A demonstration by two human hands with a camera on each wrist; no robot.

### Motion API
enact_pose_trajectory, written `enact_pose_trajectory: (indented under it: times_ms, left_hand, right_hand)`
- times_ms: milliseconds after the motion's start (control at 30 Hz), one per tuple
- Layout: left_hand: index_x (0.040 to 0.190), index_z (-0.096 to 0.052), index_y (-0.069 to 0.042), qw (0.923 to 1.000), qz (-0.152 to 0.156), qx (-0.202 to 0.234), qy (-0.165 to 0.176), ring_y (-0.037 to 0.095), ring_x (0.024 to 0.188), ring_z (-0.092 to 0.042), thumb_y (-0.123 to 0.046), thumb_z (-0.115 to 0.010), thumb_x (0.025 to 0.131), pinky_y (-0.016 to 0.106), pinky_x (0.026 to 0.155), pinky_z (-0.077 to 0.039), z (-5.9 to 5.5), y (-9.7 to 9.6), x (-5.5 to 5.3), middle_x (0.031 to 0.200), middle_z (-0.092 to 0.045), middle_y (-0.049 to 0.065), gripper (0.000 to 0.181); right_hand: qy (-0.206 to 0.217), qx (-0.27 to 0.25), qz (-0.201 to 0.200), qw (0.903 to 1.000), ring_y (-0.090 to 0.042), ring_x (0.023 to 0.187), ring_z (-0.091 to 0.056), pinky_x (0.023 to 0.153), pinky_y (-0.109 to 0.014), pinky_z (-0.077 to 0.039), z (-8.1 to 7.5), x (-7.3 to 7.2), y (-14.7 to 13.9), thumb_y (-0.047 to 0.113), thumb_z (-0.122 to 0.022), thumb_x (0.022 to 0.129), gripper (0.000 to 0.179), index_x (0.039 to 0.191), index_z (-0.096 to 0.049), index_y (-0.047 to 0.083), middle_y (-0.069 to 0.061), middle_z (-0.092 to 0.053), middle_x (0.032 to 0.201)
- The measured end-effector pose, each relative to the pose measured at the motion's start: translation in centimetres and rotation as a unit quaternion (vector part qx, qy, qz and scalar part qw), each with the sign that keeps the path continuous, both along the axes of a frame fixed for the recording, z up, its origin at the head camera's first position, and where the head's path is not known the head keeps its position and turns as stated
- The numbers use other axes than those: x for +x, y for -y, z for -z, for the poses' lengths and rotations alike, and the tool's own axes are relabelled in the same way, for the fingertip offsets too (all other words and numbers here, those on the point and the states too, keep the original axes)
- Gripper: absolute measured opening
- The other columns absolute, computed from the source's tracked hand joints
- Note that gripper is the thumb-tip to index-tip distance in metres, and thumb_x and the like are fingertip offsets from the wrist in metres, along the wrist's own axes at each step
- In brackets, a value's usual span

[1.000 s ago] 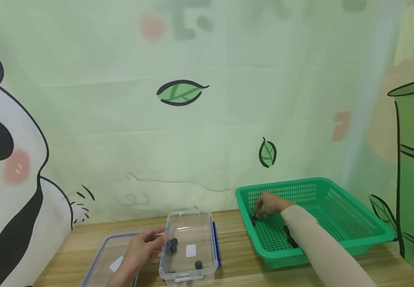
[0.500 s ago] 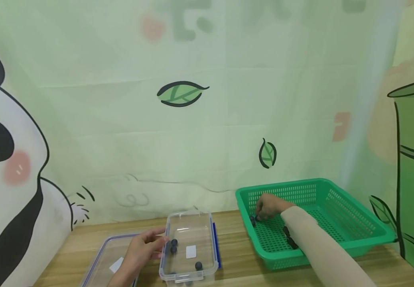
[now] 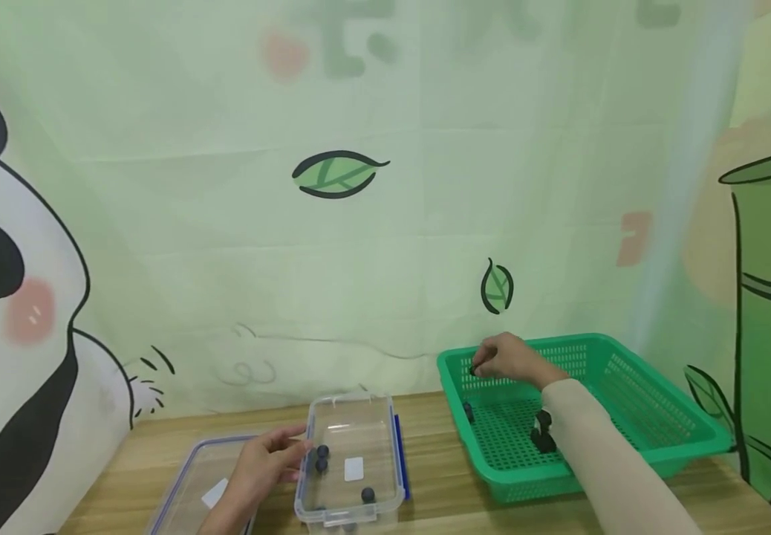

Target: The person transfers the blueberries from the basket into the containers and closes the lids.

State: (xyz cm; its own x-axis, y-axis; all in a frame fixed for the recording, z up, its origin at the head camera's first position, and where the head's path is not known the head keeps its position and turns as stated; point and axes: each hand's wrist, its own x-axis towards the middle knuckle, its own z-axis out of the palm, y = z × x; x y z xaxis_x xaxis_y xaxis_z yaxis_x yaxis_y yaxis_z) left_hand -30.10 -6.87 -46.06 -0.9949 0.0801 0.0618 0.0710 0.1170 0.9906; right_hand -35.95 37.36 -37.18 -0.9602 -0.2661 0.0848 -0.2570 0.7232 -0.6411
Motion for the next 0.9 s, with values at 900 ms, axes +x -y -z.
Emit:
enact_pose_trajectory:
  times_ms: [900]
  left_hand:
    - [0.133, -0.065, 0.012, 1.0, 0.003, -0.008, -0.004, 0.019, 0.069, -0.07, -0.006, -0.08, 0.095, 0.035, 0.064, -0.068, -0.3, 0.5, 0.1, 0.102, -0.072, 0.016, 0.045]
  right_hand:
    - [-0.084, -0.151, 0.031, 0.9845, -0.027, 0.115, -0.067, 0.104, -0.052, -0.054, -5.8, 7.9, 5.7, 0.035, -0.077, 0.1, 0.039, 0.127, -0.072, 0.007, -0.007, -0.075, 0.12]
